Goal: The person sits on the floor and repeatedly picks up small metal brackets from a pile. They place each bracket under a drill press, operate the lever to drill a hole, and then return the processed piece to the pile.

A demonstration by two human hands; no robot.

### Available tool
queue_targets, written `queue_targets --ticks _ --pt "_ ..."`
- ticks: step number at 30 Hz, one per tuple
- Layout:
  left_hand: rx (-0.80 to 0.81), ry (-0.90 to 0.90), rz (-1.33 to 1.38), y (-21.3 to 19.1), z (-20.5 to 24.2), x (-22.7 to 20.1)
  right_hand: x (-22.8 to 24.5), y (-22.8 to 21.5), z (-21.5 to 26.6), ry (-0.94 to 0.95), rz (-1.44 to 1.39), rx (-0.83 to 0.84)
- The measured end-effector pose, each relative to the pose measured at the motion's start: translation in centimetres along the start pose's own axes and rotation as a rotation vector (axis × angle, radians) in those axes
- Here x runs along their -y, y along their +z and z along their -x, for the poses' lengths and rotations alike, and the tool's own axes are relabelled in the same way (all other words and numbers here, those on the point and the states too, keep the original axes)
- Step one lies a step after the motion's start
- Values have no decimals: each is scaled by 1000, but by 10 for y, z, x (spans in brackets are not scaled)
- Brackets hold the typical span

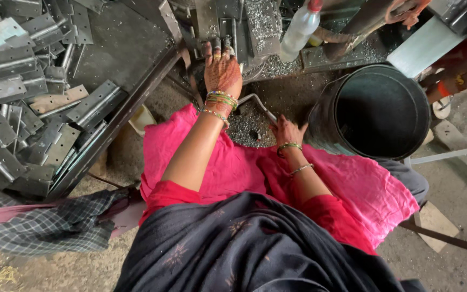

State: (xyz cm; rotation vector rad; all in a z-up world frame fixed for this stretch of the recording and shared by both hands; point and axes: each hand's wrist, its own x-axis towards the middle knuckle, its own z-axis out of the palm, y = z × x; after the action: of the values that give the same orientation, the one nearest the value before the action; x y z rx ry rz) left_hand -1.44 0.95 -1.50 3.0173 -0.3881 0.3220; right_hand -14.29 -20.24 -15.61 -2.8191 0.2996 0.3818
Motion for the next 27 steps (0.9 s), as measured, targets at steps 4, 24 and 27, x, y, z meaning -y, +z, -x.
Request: queue_targets --ticks 4,24,27 --pt "-26 24 10 -9 4 8 -8 9 2 -57 20 -125" --pt "-54 -8 -132 31 -60 7 5 -39 2 -155 304 -354" --pt "-240 -24 -199 52 -79 9 2 -16 4 -158 152 -267"
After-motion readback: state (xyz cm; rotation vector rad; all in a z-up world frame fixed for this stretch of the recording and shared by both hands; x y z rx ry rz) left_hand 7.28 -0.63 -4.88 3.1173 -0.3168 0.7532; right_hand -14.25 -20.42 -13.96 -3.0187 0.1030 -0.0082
